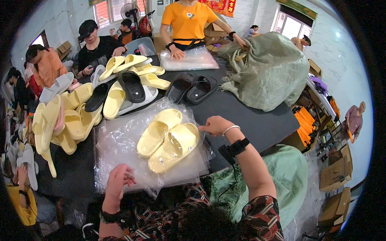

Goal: The recorder is sorting and packing various pairs of slides/sandals into plastic bags.

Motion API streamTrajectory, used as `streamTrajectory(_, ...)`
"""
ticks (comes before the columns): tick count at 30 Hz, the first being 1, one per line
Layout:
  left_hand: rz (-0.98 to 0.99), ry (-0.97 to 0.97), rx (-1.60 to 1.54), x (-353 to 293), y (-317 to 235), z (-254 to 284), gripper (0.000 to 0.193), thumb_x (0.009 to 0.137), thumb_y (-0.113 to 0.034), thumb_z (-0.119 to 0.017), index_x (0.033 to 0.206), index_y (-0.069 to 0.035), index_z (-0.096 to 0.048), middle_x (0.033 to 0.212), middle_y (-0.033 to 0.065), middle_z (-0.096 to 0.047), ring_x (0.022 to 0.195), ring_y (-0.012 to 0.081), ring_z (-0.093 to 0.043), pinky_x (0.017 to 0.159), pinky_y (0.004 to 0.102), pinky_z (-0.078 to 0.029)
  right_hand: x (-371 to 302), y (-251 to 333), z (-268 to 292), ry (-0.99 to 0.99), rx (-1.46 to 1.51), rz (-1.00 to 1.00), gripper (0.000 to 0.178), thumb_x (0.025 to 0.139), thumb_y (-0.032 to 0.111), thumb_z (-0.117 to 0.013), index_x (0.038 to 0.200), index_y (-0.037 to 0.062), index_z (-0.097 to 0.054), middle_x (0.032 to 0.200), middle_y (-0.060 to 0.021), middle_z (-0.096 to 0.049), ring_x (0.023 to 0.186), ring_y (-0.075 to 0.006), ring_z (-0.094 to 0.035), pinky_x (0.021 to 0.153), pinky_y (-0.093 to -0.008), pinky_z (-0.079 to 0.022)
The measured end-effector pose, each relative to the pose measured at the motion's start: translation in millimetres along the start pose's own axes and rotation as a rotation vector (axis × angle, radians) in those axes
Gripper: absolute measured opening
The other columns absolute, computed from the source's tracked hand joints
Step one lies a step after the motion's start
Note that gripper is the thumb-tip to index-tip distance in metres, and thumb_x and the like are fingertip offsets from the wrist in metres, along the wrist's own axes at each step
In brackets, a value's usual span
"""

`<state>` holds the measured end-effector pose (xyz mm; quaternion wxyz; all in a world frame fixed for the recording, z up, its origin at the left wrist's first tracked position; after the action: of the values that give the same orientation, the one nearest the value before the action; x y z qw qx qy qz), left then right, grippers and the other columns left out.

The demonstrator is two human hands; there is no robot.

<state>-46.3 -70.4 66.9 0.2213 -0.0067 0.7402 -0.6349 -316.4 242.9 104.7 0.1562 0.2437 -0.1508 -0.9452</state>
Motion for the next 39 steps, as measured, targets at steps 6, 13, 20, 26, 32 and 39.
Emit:
streamTrajectory(6,-0.135,0.061,-0.056,26,-23,-10,0.016,0.099,-0.017,-0.057,0.101,-0.001,-0.061,0.082,0.0079,-0.068,0.066,0.0139,-0.064,0.058,0.0235,-0.045,8,-6,-2,-0.022,0.221,0.156,0.033,0.092,0.031,-0.067,0.091,-0.0019,-0.067,0.075,-0.0098,-0.068,0.062,-0.0168,-0.065,0.059,-0.0304,-0.053)
streamTrajectory(13,-0.399,-0.119,-0.035,32,-96,52,0.014,0.1,-0.016,-0.056,0.097,-0.003,-0.061,0.085,0.0061,-0.067,0.071,0.0137,-0.064,0.061,0.026,-0.047,-17,14,4,-0.291,-0.041,0.212,0.039,0.089,0.036,-0.068,0.09,-0.0027,-0.069,0.077,-0.0184,-0.069,0.072,-0.0304,-0.068,0.07,-0.0398,-0.053)
streamTrajectory(20,-0.213,-0.147,-0.215,25,-65,65,0.018,0.101,-0.017,-0.053,0.094,-0.003,-0.061,0.085,0.0075,-0.068,0.072,0.0172,-0.067,0.064,0.0282,-0.049,-17,19,-43,-0.054,0.135,0.263,0.034,0.084,0.033,-0.07,0.09,-0.0014,-0.071,0.082,-0.0199,-0.069,0.078,-0.0334,-0.067,0.072,-0.0418,-0.052)
streamTrajectory(26,-0.339,-0.211,-0.206,10,-83,90,0.02,0.101,-0.02,-0.054,0.093,-0.003,-0.061,0.083,0.0079,-0.067,0.068,0.0177,-0.067,0.059,0.0262,-0.049,-57,54,-37,-0.065,0.133,0.403,0.027,0.084,0.025,-0.067,0.087,-0.0017,-0.069,0.079,-0.0194,-0.068,0.073,-0.0322,-0.067,0.068,-0.0393,-0.053)
streamTrajectory(32,-0.34,-0.392,-0.021,-9,-90,130,0.022,0.101,-0.024,-0.055,0.1,-0.002,-0.059,0.09,0.0076,-0.067,0.071,0.0166,-0.067,0.061,0.0258,-0.048,-82,83,-63,0.04,0.032,0.578,0.028,0.087,0.029,-0.069,0.087,0.0012,-0.067,0.073,-0.0157,-0.067,0.064,-0.0291,-0.064,0.063,-0.037,-0.051)
streamTrajectory(39,-1.189,-0.573,1.011,-84,-131,-24,0.046,0.081,-0.02,-0.076,0.121,-0.004,-0.061,0.12,0.017,-0.062,0.114,0.0374,-0.057,0.101,0.0446,-0.039,12,56,5,-0.196,0.488,0.431,0.032,0.093,0.032,-0.065,0.092,-0.0004,-0.067,0.081,-0.0108,-0.069,0.061,-0.018,-0.067,0.056,-0.032,-0.052)
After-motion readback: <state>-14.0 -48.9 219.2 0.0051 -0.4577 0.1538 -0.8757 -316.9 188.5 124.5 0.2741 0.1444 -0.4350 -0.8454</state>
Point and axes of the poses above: each hand's wrist, its own x-axis towards the middle knuckle, its own z-axis out of the back of the hand, y = z × x, the point moved 8 cm from there along x, towards the middle knuckle
